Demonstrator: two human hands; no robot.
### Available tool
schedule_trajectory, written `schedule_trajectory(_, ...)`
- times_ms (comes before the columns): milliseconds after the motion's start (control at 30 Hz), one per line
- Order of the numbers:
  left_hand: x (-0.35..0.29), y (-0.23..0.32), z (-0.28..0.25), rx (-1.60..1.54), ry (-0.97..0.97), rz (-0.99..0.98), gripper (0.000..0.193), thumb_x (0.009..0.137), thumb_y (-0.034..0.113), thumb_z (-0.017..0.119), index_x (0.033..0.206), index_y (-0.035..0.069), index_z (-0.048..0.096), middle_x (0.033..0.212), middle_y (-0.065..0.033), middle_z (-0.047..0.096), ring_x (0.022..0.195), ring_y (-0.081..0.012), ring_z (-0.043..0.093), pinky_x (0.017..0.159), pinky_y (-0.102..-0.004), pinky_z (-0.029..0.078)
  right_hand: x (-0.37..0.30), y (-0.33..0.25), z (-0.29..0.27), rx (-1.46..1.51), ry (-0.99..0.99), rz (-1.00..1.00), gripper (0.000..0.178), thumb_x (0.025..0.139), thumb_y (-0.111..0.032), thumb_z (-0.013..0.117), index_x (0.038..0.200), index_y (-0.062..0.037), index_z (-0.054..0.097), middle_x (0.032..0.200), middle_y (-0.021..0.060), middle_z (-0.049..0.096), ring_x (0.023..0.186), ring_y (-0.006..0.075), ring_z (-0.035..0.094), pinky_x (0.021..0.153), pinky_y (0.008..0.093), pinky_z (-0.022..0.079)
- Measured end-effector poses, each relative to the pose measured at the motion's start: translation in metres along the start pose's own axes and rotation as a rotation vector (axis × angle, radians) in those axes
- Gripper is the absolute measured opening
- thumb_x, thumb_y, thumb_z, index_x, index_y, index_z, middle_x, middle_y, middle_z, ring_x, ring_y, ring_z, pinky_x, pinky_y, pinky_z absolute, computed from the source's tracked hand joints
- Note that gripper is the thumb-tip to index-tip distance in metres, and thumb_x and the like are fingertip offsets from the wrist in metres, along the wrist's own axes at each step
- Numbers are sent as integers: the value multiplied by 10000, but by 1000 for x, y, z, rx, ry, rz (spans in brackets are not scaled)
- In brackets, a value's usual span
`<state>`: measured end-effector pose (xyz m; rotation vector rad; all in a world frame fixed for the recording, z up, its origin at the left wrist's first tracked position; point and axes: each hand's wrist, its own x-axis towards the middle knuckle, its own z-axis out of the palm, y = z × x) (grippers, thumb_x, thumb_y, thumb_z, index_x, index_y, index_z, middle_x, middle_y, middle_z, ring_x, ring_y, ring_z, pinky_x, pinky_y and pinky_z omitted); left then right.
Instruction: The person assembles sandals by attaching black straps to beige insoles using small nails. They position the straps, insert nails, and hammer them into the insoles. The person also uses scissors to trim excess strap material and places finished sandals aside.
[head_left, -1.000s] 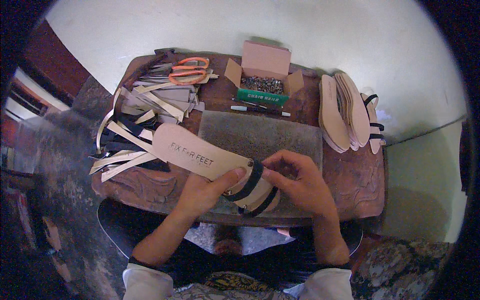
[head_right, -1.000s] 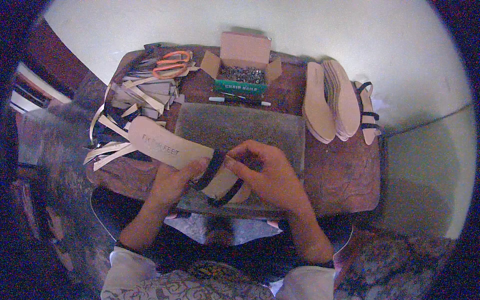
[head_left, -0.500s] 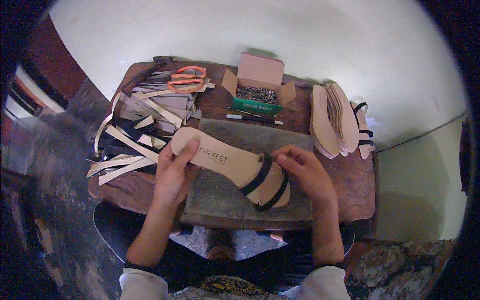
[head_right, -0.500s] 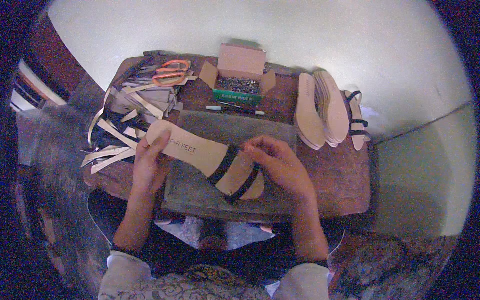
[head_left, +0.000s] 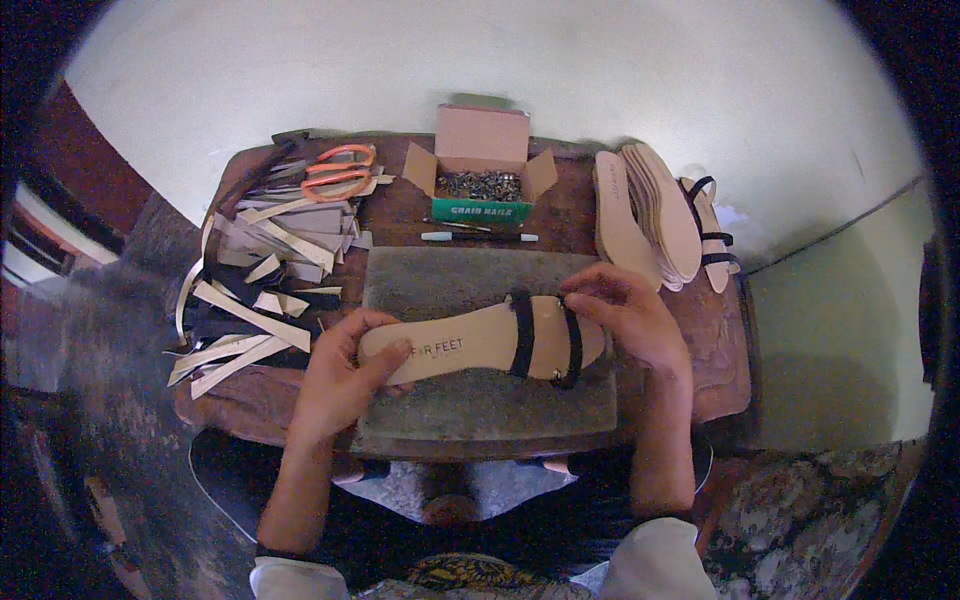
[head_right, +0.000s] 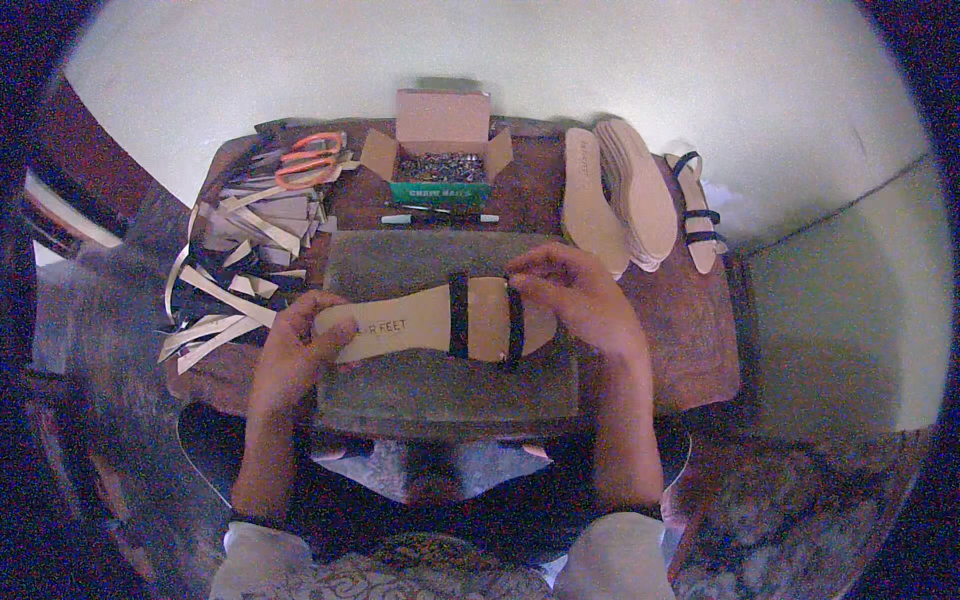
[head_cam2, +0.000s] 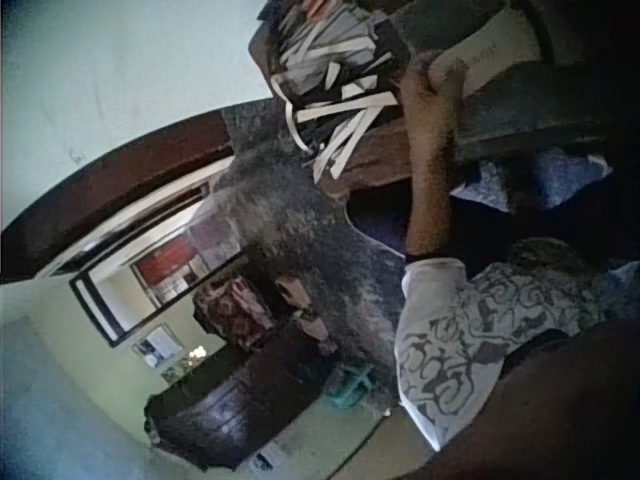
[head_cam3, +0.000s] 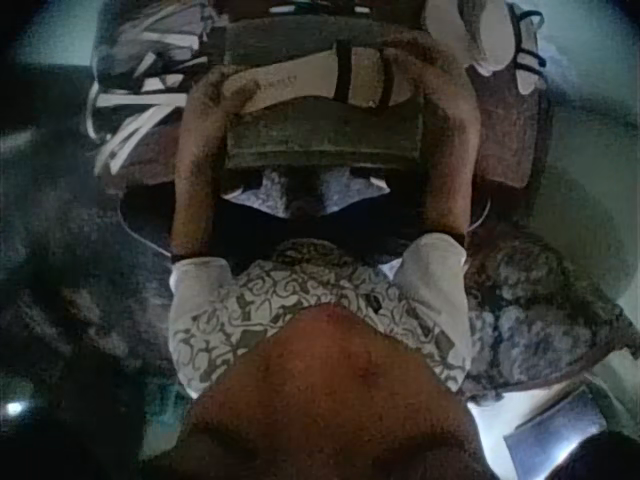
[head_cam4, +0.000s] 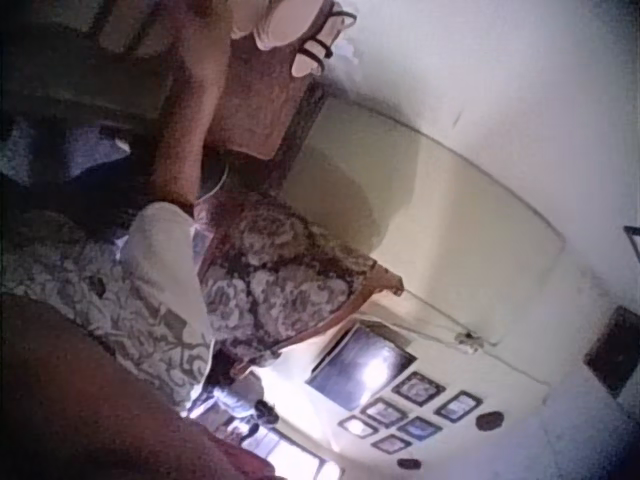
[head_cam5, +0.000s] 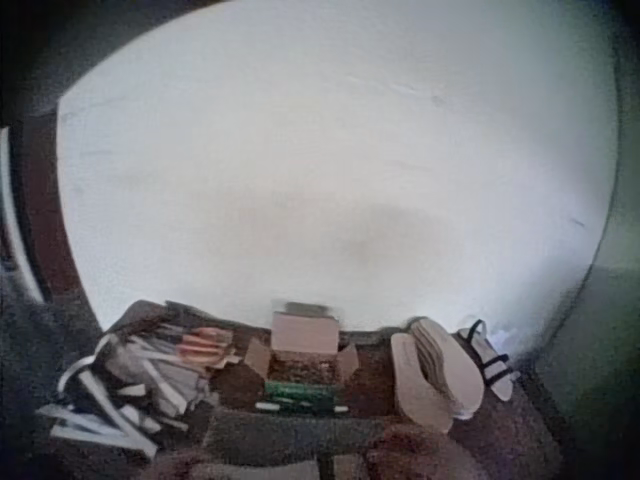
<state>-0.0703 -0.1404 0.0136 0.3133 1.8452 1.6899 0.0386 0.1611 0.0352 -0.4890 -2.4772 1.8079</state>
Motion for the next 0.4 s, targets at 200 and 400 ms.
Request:
schedule_trajectory(200,0,-13,6,331,6,169,234,846,157,713,1008,25,607,850,-73,653,688,-159,637,593,-288,525,1,3,5,-255,-13,-3,188,825,-181,707,920,-18,704,812,45,684,783,120,613,724,293,498)
schedule_trajectory(400,-2,8,-1,743,37,336,342,815,249,758,1089,72,654,1076,-116,625,966,-235,631,810,-319,506,1,-2,-2,-246,-36,44,218,852,-224,693,957,-33,704,810,73,686,781,137,628,730,300,504)
